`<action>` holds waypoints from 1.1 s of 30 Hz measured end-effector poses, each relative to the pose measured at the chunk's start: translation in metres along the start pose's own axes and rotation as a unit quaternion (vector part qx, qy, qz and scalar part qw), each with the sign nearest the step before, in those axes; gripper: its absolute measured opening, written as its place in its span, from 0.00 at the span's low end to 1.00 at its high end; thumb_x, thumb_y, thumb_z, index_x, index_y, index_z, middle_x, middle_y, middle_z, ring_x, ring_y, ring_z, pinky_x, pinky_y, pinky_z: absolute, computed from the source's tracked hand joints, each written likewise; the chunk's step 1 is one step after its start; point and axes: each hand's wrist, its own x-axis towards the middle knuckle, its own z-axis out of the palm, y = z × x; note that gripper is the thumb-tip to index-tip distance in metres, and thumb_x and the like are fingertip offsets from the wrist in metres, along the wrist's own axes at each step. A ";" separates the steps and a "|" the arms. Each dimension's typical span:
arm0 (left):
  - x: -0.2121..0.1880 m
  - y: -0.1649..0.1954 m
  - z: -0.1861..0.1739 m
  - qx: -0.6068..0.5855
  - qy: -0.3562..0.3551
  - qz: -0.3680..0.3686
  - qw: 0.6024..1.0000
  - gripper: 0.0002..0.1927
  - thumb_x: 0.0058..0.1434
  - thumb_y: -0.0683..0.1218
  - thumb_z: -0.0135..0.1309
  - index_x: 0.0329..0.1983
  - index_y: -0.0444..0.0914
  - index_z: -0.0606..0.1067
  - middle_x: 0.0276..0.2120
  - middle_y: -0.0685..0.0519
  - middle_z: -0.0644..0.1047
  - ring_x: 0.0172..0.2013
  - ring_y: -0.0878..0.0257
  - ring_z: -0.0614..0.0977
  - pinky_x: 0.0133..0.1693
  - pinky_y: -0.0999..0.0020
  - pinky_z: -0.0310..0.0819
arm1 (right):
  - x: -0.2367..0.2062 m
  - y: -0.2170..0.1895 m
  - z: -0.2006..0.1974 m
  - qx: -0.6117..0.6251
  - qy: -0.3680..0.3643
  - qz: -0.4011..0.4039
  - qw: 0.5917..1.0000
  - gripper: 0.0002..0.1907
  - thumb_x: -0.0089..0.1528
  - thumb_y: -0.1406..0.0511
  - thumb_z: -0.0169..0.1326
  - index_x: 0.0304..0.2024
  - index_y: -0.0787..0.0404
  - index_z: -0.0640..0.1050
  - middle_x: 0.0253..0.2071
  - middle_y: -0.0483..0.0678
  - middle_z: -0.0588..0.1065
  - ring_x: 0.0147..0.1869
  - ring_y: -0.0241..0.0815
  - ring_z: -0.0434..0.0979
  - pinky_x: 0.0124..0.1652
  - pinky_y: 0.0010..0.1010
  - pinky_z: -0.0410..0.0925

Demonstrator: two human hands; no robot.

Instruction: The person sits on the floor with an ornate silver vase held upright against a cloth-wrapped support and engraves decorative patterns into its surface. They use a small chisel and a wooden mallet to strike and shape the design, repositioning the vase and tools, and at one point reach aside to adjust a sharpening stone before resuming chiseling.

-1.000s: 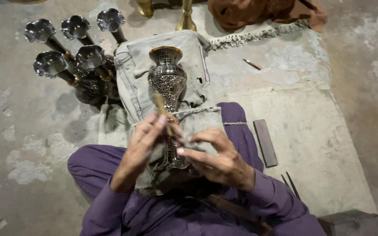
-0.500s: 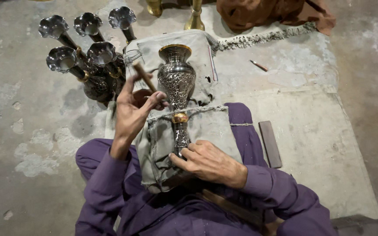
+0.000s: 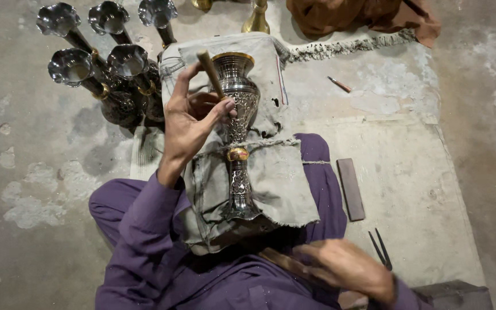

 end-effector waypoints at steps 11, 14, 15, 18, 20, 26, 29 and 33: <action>0.003 0.004 0.008 0.042 -0.052 0.104 0.992 0.25 0.67 0.36 0.63 0.66 0.37 0.71 0.47 0.47 0.84 0.48 0.62 0.87 0.54 0.65 0.85 | 0.006 0.008 0.060 -0.165 -0.098 0.045 0.980 0.20 0.63 0.63 0.56 0.53 0.69 0.72 0.46 0.56 0.73 0.42 0.49 0.78 0.35 0.38 0.75; 0.002 0.007 0.010 0.080 -0.055 0.133 0.986 0.25 0.67 0.36 0.63 0.66 0.37 0.71 0.47 0.48 0.84 0.48 0.62 0.87 0.52 0.65 0.84 | -0.002 0.013 0.038 -0.090 -0.138 0.081 0.983 0.23 0.65 0.57 0.55 0.53 0.70 0.71 0.42 0.56 0.73 0.36 0.49 0.78 0.35 0.38 0.75; 0.002 0.009 0.011 0.094 -0.056 0.142 0.984 0.25 0.67 0.37 0.63 0.66 0.37 0.71 0.47 0.48 0.84 0.47 0.62 0.87 0.51 0.66 0.83 | -0.006 0.014 0.028 -0.121 -0.152 0.116 0.974 0.25 0.66 0.56 0.55 0.56 0.68 0.69 0.39 0.55 0.74 0.36 0.49 0.78 0.37 0.40 0.74; 0.003 0.013 0.011 0.107 -0.054 0.130 0.984 0.24 0.68 0.38 0.62 0.67 0.38 0.71 0.45 0.48 0.84 0.47 0.62 0.87 0.50 0.67 0.87 | -0.021 0.018 -0.005 -0.174 -0.188 0.178 0.950 0.29 0.65 0.51 0.55 0.61 0.61 0.69 0.32 0.52 0.77 0.36 0.47 0.78 0.40 0.41 0.73; 0.004 0.014 0.012 0.136 -0.051 0.133 0.980 0.23 0.68 0.39 0.63 0.66 0.39 0.73 0.44 0.48 0.85 0.46 0.63 0.88 0.48 0.67 0.87 | -0.033 0.029 -0.031 -0.158 -0.206 0.160 0.952 0.25 0.63 0.49 0.57 0.57 0.53 0.75 0.31 0.47 0.78 0.35 0.42 0.78 0.40 0.38 0.73; 0.008 0.011 0.012 0.166 -0.054 0.153 0.973 0.23 0.67 0.40 0.64 0.64 0.41 0.74 0.43 0.48 0.85 0.43 0.62 0.88 0.46 0.67 0.88 | -0.035 0.082 -0.096 0.247 -0.030 -0.170 0.954 0.25 0.57 0.62 0.65 0.56 0.62 0.81 0.38 0.50 0.85 0.27 0.37 0.89 0.30 0.32 0.80; 0.008 0.008 0.012 0.206 -0.047 0.171 0.962 0.24 0.65 0.40 0.66 0.63 0.41 0.74 0.41 0.49 0.85 0.42 0.61 0.89 0.43 0.67 0.86 | -0.027 0.080 -0.105 0.093 0.204 -0.057 0.973 0.31 0.53 0.64 0.55 0.60 0.60 0.77 0.32 0.47 0.79 0.30 0.41 0.79 0.30 0.32 0.75; 0.010 0.005 0.014 0.253 -0.030 0.212 0.944 0.25 0.64 0.40 0.66 0.63 0.41 0.74 0.42 0.47 0.85 0.43 0.60 0.88 0.44 0.68 0.87 | 0.013 0.048 -0.109 -0.087 0.417 0.053 0.903 0.31 0.60 0.66 0.58 0.67 0.65 0.70 0.43 0.59 0.78 0.40 0.52 0.81 0.40 0.42 0.74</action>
